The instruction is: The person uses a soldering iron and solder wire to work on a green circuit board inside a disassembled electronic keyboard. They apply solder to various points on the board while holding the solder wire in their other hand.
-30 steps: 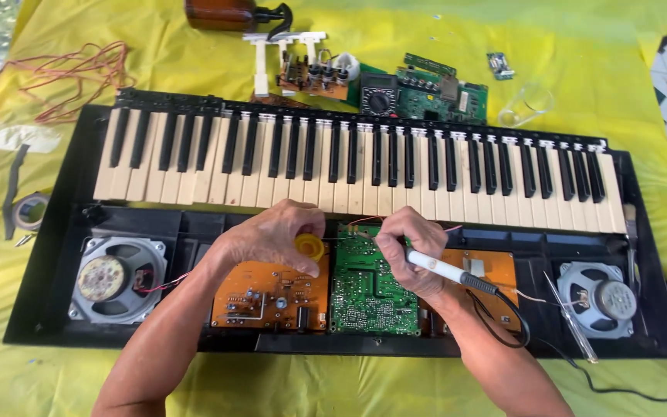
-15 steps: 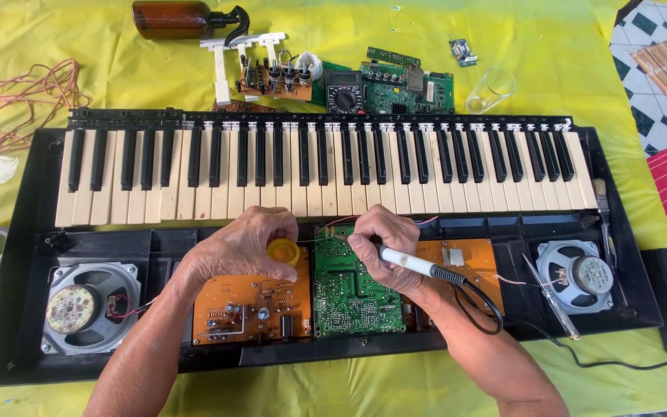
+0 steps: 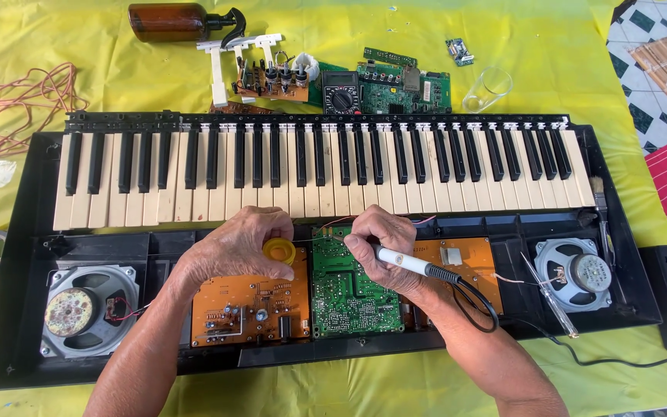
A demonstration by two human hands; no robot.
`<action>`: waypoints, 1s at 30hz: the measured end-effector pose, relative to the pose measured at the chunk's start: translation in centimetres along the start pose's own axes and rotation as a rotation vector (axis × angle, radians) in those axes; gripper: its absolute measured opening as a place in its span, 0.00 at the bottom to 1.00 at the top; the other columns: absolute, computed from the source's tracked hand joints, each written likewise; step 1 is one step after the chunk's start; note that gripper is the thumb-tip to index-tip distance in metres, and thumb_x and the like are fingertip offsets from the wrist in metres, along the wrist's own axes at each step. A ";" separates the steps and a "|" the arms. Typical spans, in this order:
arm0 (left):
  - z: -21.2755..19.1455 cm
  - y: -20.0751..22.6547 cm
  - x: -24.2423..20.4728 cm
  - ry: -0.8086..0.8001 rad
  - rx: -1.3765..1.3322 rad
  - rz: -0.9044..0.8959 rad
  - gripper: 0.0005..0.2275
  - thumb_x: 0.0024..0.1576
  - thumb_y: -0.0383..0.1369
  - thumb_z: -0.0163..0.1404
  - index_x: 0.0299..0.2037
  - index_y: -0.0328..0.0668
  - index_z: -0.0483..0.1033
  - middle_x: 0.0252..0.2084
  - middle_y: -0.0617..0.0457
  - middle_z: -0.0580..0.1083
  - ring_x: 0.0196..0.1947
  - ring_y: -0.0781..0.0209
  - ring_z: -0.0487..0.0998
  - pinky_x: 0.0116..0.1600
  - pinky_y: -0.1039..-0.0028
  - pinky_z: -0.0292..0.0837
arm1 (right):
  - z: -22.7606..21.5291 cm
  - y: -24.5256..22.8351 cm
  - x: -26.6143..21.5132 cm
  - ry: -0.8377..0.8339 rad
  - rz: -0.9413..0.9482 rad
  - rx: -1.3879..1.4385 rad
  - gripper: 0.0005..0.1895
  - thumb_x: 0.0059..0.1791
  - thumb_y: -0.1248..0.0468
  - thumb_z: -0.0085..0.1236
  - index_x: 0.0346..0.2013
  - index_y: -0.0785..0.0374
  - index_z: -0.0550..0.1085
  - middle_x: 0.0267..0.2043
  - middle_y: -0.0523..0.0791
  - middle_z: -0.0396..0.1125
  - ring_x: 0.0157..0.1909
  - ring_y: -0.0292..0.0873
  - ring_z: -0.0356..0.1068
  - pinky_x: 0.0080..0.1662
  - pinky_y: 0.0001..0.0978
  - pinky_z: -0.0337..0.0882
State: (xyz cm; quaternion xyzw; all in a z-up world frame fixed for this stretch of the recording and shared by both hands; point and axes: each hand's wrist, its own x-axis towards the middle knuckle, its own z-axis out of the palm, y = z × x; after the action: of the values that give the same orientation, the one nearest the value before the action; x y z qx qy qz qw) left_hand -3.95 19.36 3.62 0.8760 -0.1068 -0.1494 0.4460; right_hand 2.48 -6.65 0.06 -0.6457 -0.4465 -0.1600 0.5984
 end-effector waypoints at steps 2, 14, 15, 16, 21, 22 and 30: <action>0.0 0.0 0.1 0.006 0.008 -0.001 0.21 0.35 0.39 0.75 0.32 0.40 0.78 0.28 0.51 0.75 0.30 0.57 0.78 0.39 0.71 0.76 | 0.0 0.0 0.0 0.001 -0.004 -0.008 0.16 0.53 0.63 0.59 0.20 0.58 0.70 0.23 0.44 0.67 0.21 0.45 0.65 0.27 0.30 0.67; 0.1 0.1 0.0 0.013 0.018 -0.021 0.21 0.33 0.39 0.75 0.32 0.40 0.79 0.27 0.51 0.74 0.29 0.57 0.77 0.38 0.70 0.76 | 0.1 0.0 0.1 -0.005 -0.009 -0.006 0.16 0.53 0.63 0.59 0.20 0.57 0.69 0.23 0.44 0.66 0.21 0.45 0.65 0.27 0.29 0.67; 0.2 0.0 0.1 0.011 0.021 -0.020 0.22 0.33 0.39 0.75 0.32 0.40 0.79 0.28 0.50 0.74 0.29 0.57 0.77 0.38 0.70 0.76 | 0.1 0.0 0.1 -0.004 -0.008 0.001 0.16 0.53 0.63 0.59 0.20 0.57 0.69 0.23 0.44 0.66 0.21 0.45 0.65 0.28 0.29 0.67; 0.2 -0.1 0.1 0.008 0.022 -0.018 0.22 0.33 0.39 0.75 0.32 0.40 0.79 0.28 0.50 0.74 0.29 0.57 0.77 0.38 0.70 0.76 | 0.0 0.0 0.1 -0.001 -0.007 -0.001 0.16 0.53 0.63 0.59 0.20 0.57 0.69 0.23 0.44 0.66 0.21 0.45 0.65 0.28 0.29 0.67; 0.0 -0.2 0.1 0.008 0.033 -0.027 0.22 0.34 0.39 0.75 0.33 0.39 0.79 0.28 0.50 0.74 0.30 0.57 0.77 0.38 0.70 0.76 | 0.2 0.1 0.1 -0.007 -0.008 0.006 0.16 0.53 0.63 0.59 0.20 0.58 0.69 0.23 0.45 0.67 0.22 0.45 0.65 0.28 0.29 0.67; 0.0 -0.1 0.0 0.008 0.033 -0.027 0.22 0.34 0.39 0.75 0.33 0.39 0.79 0.28 0.50 0.74 0.30 0.57 0.77 0.38 0.70 0.76 | 0.3 0.1 0.0 -0.006 -0.008 0.006 0.16 0.53 0.63 0.59 0.20 0.58 0.69 0.23 0.45 0.67 0.22 0.45 0.65 0.28 0.29 0.67; -0.2 0.1 -0.1 0.020 0.032 -0.034 0.22 0.33 0.39 0.75 0.33 0.40 0.80 0.28 0.51 0.74 0.30 0.57 0.77 0.38 0.71 0.76 | 0.7 -0.4 0.3 -0.005 0.006 0.051 0.16 0.53 0.62 0.59 0.21 0.57 0.70 0.24 0.43 0.67 0.20 0.40 0.64 0.26 0.25 0.66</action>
State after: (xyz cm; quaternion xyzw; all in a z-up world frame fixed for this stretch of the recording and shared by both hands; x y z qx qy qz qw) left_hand -3.93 19.48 3.82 0.8861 -0.0899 -0.1462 0.4305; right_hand 2.10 -5.99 0.37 -0.6320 -0.4500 -0.1450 0.6140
